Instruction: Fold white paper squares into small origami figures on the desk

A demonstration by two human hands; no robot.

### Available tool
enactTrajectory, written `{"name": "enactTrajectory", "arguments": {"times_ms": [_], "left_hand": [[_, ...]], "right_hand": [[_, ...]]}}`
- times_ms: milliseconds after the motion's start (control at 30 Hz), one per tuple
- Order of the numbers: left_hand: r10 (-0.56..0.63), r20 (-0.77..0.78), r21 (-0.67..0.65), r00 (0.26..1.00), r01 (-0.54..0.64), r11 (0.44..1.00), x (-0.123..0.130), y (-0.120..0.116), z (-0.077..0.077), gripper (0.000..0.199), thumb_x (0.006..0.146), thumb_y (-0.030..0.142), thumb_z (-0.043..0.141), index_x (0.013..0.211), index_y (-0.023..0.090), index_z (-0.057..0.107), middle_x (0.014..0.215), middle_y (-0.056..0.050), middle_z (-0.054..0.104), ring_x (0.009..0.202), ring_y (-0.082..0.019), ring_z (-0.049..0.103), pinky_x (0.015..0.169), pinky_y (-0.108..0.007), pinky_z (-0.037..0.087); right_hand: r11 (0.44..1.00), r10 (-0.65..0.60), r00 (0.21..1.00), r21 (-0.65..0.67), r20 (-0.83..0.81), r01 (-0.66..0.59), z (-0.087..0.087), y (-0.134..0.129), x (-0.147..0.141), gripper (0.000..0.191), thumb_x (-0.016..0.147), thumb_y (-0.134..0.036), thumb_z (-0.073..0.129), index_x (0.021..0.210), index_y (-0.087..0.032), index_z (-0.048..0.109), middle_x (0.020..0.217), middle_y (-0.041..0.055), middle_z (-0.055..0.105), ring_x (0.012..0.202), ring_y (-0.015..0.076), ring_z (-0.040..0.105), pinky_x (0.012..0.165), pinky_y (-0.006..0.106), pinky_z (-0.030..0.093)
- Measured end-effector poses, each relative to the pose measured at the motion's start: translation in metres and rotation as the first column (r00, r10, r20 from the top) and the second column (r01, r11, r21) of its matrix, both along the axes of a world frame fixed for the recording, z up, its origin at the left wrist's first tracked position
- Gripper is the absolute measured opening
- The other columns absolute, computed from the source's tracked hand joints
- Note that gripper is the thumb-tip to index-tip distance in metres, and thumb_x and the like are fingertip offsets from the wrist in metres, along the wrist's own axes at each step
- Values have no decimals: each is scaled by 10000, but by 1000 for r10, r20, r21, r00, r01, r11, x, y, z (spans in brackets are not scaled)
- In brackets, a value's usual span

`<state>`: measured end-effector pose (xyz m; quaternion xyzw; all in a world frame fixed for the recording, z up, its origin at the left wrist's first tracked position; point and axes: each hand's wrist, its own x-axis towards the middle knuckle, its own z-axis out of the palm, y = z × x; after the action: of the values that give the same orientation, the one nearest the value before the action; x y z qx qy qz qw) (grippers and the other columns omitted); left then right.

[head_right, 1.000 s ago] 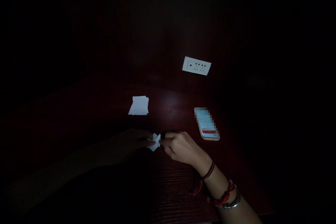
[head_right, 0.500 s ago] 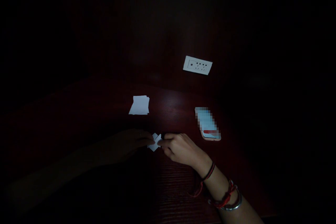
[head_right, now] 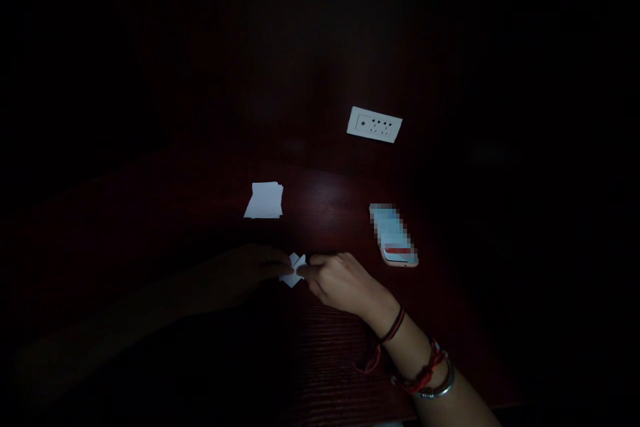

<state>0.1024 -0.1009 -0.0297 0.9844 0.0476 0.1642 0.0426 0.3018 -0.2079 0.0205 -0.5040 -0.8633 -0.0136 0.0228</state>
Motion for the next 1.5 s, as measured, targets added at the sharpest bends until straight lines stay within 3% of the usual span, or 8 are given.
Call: {"name": "enactTrajectory", "arguments": {"times_ms": [267, 433, 600, 700, 800, 1033, 1267, 1500], "left_hand": [[-11, 34, -21, 999, 12, 1000, -2, 5, -5, 411, 764, 67, 449, 1133, 247, 462, 1177, -22, 482, 1064, -192, 441, 898, -349, 343], [-17, 71, -102, 997, 24, 995, -2, -3, 7, 378, 781, 55, 404, 1109, 227, 478, 1175, -31, 462, 1040, -169, 450, 877, -302, 366], [57, 46, -153, 997, -49, 987, -1, -11, 20, 380, 761, 39, 415, 1105, 193, 462, 1091, -43, 497, 931, -166, 501, 804, -285, 410], [35, 36, -163, 999, -28, 986, 0, -10, 22, 312, 783, 67, 422, 1057, 196, 500, 1092, -34, 495, 936, -158, 502, 807, -267, 409], [-8, 48, -157, 999, 15, 987, -3, -7, 20, 309, 797, 85, 423, 1067, 209, 508, 1127, -26, 490, 981, -153, 491, 842, -264, 395], [-105, 60, -100, 993, 111, 989, -12, 3, 20, 378, 791, 93, 420, 1143, 220, 474, 1158, -27, 514, 1085, -178, 442, 893, -315, 372], [-93, 30, -75, 995, 95, 993, -12, 2, 22, 376, 794, 95, 430, 1144, 224, 474, 1151, -15, 523, 1071, -183, 451, 897, -328, 362], [-63, 6, -59, 998, 63, 996, -16, -5, 31, 354, 810, 128, 444, 1145, 236, 477, 1157, -27, 515, 1061, -179, 454, 902, -327, 361]], "right_hand": [[1000, 7, 1000, -20, -19, -7, 0, 0, 8, 246, 836, -181, 378, 973, -213, 581, 794, 6, 557, 674, 96, 513, 608, 209, 343], [999, -35, 996, 3, -81, 35, 0, 1, 6, 243, 839, -177, 372, 960, -197, 582, 833, 15, 548, 692, 98, 519, 630, 209, 361], [999, 14, 992, -39, -124, -19, 0, 0, 3, 271, 829, -172, 404, 1045, -227, 558, 920, 19, 533, 726, 91, 529, 668, 209, 388], [1000, 25, 986, 12, -163, -23, 0, 1, 2, 245, 815, -197, 445, 1016, -224, 584, 996, 34, 521, 835, 123, 513, 760, 255, 389], [998, 66, 981, 37, -184, -60, 0, 2, 2, 246, 807, -224, 473, 1029, -222, 578, 1047, 36, 536, 951, 157, 468, 841, 314, 359], [990, 128, 982, -39, -136, -134, 4, 0, 4, 292, 809, -211, 475, 1094, -226, 535, 1117, 28, 548, 1017, 161, 443, 875, 336, 344], [986, 152, 971, -44, -182, -163, 3, 1, 5, 316, 806, -208, 477, 1119, -201, 520, 1114, 35, 547, 1019, 151, 455, 879, 305, 367], [993, 109, 963, 77, -248, -92, 5, 1, 2, 275, 808, -185, 467, 1066, -212, 559, 1082, 40, 550, 985, 149, 481, 885, 320, 372]]}}
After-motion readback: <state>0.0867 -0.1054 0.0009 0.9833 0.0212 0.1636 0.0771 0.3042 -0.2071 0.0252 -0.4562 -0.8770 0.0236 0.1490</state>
